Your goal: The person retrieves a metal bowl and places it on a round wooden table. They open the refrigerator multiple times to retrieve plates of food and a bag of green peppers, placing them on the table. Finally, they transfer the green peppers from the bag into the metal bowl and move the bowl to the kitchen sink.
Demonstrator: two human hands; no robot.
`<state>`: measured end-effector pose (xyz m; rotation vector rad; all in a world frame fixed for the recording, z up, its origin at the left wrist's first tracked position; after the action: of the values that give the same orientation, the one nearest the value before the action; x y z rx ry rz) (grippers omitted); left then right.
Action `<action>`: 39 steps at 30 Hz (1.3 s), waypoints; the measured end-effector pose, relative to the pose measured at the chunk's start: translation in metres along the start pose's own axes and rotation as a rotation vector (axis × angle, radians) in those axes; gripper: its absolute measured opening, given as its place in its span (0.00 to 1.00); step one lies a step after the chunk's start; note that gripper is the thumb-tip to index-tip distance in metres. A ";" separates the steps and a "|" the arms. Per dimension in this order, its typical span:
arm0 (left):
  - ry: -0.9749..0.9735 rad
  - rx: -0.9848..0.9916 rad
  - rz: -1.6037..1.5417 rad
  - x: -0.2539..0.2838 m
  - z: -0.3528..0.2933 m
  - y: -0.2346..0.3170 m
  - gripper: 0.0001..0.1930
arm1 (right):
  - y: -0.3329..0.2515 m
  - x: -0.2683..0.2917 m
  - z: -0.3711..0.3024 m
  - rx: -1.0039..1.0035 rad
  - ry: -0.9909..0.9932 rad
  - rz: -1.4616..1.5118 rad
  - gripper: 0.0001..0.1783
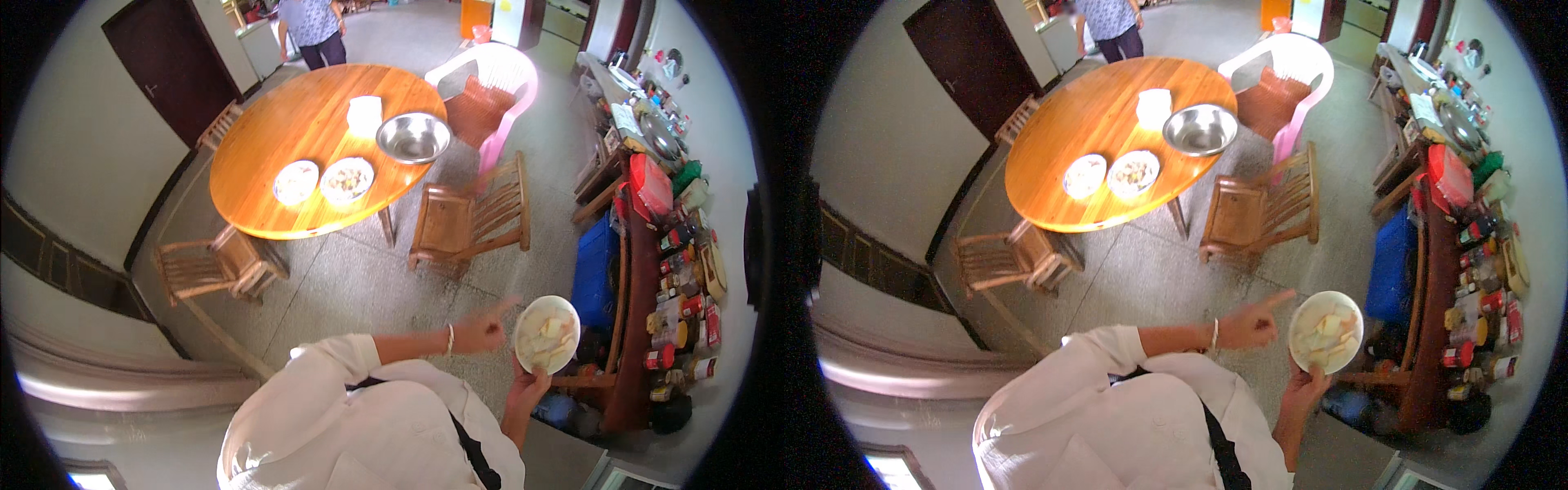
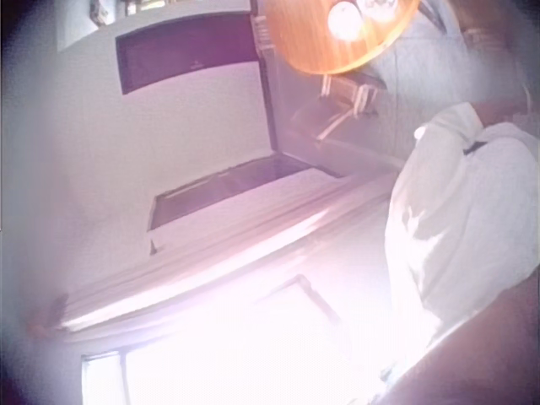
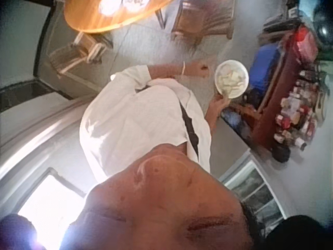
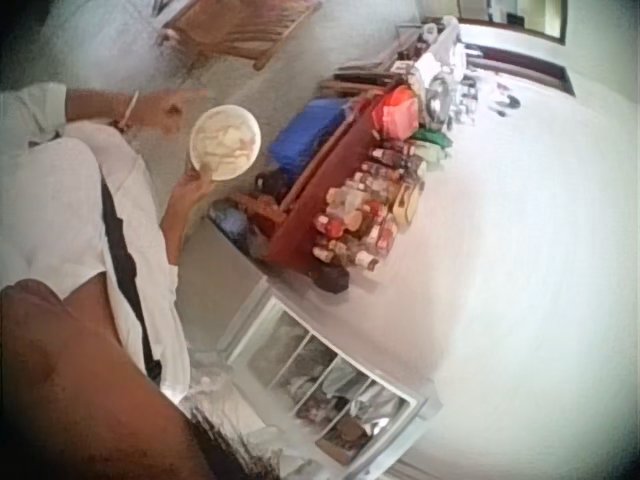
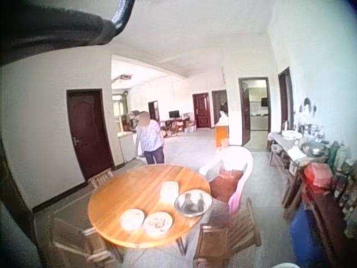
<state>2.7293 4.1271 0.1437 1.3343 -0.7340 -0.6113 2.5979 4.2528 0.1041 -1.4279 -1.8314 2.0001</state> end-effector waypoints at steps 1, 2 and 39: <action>0.006 0.082 -0.062 0.011 0.000 -0.018 0.36 | -0.003 0.004 -0.002 0.011 0.004 -0.001 0.32; 0.042 0.184 -0.135 0.030 -0.002 -0.032 0.37 | -0.004 0.007 -0.003 0.021 0.004 0.005 0.33; -0.859 0.414 0.140 -0.115 -0.034 -0.187 0.29 | -0.281 0.250 -0.176 0.957 0.752 0.004 0.28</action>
<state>2.6851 4.2091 -0.0583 1.3561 -1.7089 -0.9655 2.4295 4.6144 0.2186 -1.4737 -0.4515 1.5802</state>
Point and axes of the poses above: each hand's wrist, its own z-axis towards the middle knuckle, its own x-axis out of the back of the hand, y = z × x, the point moved 9 cm from there along z, towards the middle knuckle, and after that the axes turned 3 degrees about -z, right-handed, at the moved point
